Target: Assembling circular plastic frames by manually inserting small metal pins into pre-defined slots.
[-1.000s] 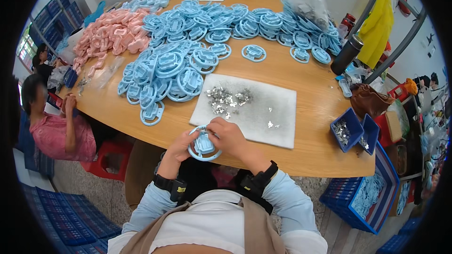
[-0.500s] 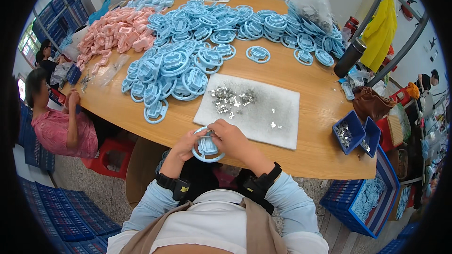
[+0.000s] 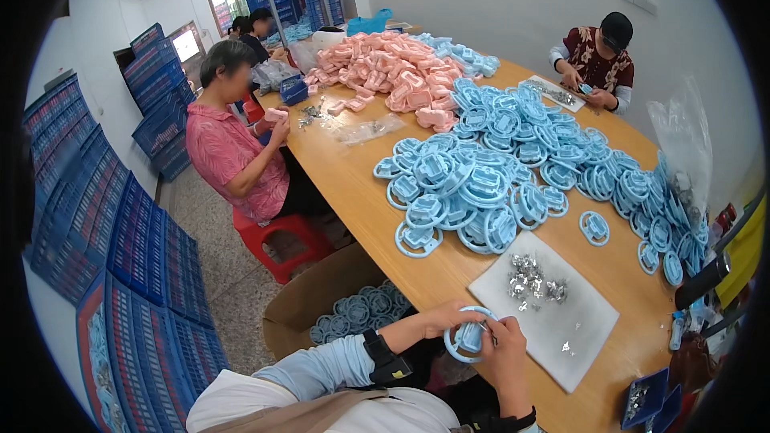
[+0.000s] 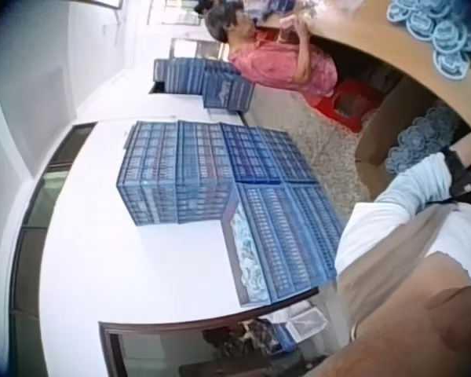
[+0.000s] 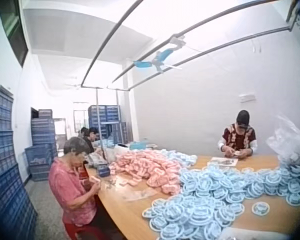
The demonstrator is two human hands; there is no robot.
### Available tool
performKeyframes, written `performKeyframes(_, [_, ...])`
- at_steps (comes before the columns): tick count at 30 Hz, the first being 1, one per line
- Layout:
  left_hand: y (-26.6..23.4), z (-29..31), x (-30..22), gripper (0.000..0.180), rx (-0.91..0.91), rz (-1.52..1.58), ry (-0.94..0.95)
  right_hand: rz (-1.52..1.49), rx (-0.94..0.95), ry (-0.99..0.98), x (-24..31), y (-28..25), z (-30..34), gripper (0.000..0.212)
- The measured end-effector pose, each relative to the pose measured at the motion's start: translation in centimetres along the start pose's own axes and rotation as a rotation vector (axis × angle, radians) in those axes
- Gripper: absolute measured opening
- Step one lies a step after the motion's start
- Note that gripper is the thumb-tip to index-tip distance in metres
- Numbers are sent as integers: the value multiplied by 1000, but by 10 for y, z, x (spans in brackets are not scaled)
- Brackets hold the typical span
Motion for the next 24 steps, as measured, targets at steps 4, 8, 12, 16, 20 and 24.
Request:
performKeyframes(4, [6,8,-12,27,-28,-68,-9,-155,-61,125,-24,3,2,7])
performKeyframes(8, [6,2,-2,26,-51,-93,22,-147,-50,248,-32,5,-2,5])
performKeyframes(12, [6,0,2,28,-28,4,114,139,-8,116,-19,-1,-11,16])
performKeyframes(16, [0,-6,10,28,-53,-1,111,213,-52,211,-15,-4,-2,39])
performKeyframes(20, [-4,-4,10,29,-92,124,65,232,-68,142,-22,3,10,37])
performKeyframes(24, [6,1,0,30,-103,177,43,356,33,92,-18,-2,22,36])
Point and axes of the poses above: each hand's wrist, its own z-axis away from the middle knuckle, its own y-axis out of the palm, x = y × z, the point moved 2 cm from there along -z, towards the middle knuckle, and after that the axes turned 11 degrees about -z, right-handed, at the moved point
